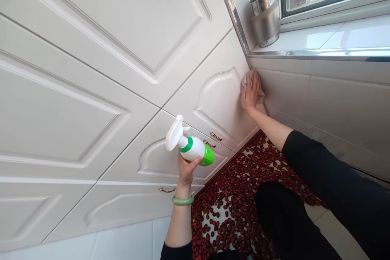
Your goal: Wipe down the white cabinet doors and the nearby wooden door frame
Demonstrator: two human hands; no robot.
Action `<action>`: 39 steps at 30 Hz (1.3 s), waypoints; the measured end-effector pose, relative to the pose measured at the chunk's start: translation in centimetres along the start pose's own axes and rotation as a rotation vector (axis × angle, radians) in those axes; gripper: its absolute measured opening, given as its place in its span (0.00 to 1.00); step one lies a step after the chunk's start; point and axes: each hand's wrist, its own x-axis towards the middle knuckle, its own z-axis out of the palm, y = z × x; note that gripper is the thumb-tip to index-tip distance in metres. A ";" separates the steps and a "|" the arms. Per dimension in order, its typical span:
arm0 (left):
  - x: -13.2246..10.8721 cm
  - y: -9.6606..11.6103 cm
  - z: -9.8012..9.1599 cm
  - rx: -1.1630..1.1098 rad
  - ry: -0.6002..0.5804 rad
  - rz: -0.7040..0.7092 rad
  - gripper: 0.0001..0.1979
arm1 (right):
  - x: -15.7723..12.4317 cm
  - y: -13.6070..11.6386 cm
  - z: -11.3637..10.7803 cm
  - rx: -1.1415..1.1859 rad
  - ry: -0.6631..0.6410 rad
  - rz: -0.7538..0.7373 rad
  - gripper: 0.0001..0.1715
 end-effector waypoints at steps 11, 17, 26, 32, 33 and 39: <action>-9.4 -4.0 3.3 -0.118 -0.019 -0.258 0.47 | 10.7 -12.7 -1.9 0.021 -0.018 -0.510 0.46; -7.9 -5.5 6.8 -0.251 0.061 -0.193 0.48 | 9.8 -16.0 1.2 0.129 0.227 -0.526 0.47; -9.4 -5.8 4.7 -0.253 0.220 -0.226 0.47 | -10.3 -23.2 4.9 0.109 -0.333 -0.668 0.40; -10.9 -5.9 3.9 -0.210 0.168 -0.225 0.47 | -6.4 -20.2 1.3 0.179 -0.728 -0.846 0.34; -11.2 -6.1 3.8 -0.204 0.162 -0.234 0.46 | -5.0 -20.1 0.9 0.153 -0.675 -0.787 0.32; -11.8 -7.3 3.5 -0.171 0.169 -0.244 0.43 | -5.3 -21.3 3.2 0.122 -0.268 -0.552 0.37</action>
